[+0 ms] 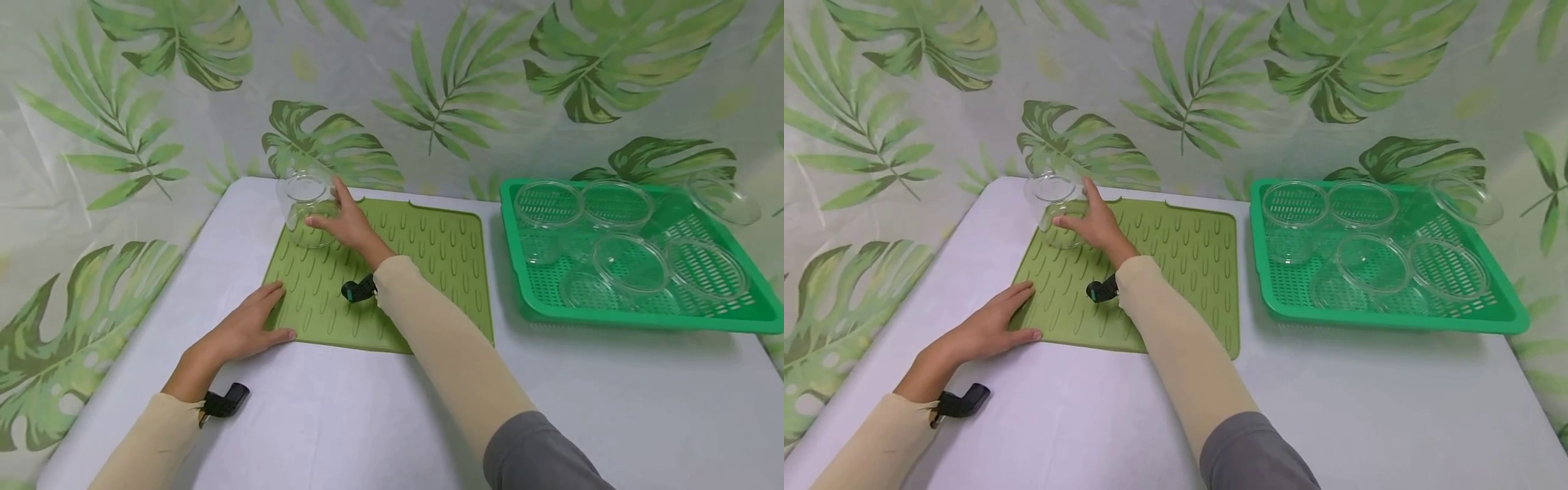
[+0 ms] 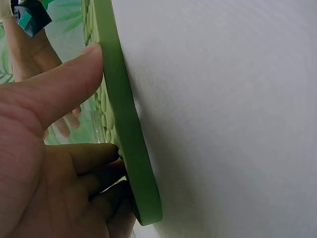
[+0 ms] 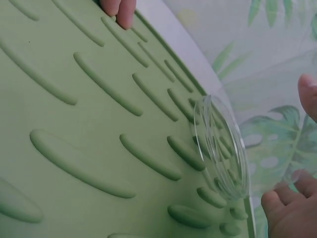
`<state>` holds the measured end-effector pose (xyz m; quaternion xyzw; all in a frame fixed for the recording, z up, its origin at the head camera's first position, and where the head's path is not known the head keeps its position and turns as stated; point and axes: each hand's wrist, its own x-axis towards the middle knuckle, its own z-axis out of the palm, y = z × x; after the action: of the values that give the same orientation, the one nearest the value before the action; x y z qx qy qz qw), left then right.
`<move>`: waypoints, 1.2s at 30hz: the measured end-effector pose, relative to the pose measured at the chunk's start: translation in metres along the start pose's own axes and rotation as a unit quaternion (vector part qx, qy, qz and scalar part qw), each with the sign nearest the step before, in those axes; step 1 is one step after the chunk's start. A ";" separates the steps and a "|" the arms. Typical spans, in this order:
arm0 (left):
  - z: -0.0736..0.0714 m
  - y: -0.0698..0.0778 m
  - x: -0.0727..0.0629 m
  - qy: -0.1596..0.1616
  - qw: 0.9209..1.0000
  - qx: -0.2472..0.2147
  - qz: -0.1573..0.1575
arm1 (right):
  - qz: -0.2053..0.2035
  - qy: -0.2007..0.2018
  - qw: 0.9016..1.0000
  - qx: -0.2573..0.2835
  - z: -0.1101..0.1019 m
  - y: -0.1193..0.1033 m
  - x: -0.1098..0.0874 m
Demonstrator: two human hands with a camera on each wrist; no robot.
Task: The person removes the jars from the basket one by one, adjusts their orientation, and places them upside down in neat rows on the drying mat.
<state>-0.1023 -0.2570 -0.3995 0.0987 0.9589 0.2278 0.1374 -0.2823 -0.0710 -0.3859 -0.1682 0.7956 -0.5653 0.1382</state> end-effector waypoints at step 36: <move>0.001 0.003 0.000 0.003 1.000 -0.006 -0.001 | -0.120 -0.105 0.925 -0.345 -0.144 -0.096 -0.082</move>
<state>-0.1020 -0.2541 -0.3989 0.0959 0.9582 0.2333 0.1352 -0.2570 0.0574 -0.2458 -0.3581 0.8963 -0.2471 0.0859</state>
